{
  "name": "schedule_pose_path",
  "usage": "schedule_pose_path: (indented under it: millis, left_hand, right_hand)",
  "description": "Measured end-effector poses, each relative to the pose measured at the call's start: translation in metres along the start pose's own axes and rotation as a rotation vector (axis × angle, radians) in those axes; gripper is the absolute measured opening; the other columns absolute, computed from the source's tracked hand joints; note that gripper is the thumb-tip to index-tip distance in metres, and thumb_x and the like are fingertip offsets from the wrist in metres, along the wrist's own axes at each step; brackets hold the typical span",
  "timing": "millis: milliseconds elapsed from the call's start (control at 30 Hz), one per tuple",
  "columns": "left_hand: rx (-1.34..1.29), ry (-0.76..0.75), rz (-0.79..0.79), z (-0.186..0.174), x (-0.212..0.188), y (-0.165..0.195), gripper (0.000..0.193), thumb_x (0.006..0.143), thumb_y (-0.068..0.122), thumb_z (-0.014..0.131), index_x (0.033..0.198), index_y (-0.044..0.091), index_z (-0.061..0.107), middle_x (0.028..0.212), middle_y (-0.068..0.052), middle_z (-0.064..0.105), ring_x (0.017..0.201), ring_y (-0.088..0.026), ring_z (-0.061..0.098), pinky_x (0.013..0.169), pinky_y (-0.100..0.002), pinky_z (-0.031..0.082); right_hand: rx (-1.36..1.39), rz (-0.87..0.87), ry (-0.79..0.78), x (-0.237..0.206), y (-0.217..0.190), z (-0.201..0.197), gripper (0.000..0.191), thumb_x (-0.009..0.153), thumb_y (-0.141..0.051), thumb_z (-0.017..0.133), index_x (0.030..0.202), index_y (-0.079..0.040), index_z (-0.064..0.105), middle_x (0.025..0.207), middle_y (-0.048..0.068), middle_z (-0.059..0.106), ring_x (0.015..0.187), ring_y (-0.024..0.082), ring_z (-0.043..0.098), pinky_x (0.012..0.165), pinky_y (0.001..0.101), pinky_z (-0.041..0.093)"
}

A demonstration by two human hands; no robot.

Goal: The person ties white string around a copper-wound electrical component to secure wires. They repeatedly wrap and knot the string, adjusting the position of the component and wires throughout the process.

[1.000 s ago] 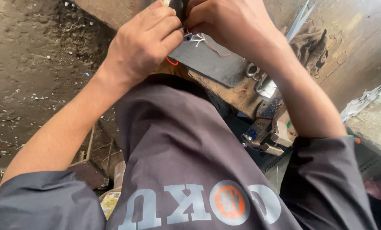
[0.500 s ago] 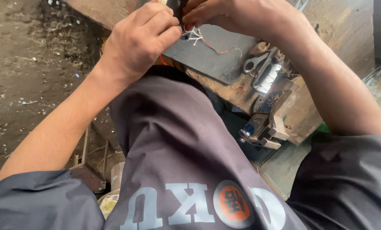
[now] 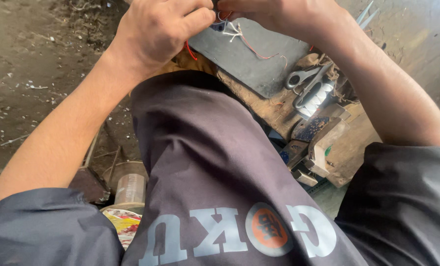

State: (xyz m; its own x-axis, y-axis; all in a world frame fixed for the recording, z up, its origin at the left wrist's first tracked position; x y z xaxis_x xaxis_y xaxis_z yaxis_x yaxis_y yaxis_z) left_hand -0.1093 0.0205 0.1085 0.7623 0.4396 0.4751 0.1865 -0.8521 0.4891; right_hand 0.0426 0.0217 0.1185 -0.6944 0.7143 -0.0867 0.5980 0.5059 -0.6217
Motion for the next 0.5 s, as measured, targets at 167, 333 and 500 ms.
schedule_pose_path:
  millis: [167,333,500]
  left_hand:
    - [-0.001,0.002,-0.044,0.004,-0.002,0.001,0.011,0.094,0.003,0.064,0.104,0.007,0.066,0.111,0.001,0.066,0.104,-0.016,0.066,0.086,-0.03,0.054]
    - [0.074,-0.063,-0.03,0.0,0.005,0.007,0.012,0.093,0.006,0.065,0.104,0.009,0.066,0.108,0.001,0.064,0.102,-0.016,0.065,0.085,-0.03,0.053]
    - [0.026,-0.059,-0.014,-0.008,0.016,0.009,0.016,0.091,0.019,0.069,0.103,0.009,0.066,0.103,0.001,0.064,0.1,-0.019,0.064,0.082,-0.034,0.051]
  right_hand:
    - [-0.09,0.01,0.011,-0.004,0.01,0.01,0.012,0.106,-0.01,0.073,0.117,-0.008,0.076,0.102,0.005,0.076,0.085,0.02,0.074,0.07,0.031,0.057]
    - [-0.004,0.148,0.177,-0.023,-0.001,0.008,0.017,0.111,-0.014,0.079,0.126,-0.009,0.075,0.105,0.008,0.073,0.089,0.027,0.071,0.074,0.0389,0.053]
    - [-0.129,0.442,0.598,-0.052,-0.025,0.03,0.041,0.093,-0.028,0.083,0.118,-0.002,0.066,0.121,0.013,0.063,0.113,0.037,0.055,0.095,0.0466,0.045]
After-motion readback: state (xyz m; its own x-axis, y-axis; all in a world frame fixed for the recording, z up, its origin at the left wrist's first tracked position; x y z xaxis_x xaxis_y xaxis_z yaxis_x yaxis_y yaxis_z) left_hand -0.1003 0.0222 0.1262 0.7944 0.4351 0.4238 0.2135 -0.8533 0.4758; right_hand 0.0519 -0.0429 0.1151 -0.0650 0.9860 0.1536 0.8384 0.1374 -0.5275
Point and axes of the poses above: each hand's wrist, its own x-axis towards the middle knuckle, its own z-axis out of the palm, y = z × x, the point moved 8 cm from there along x, towards the middle knuckle
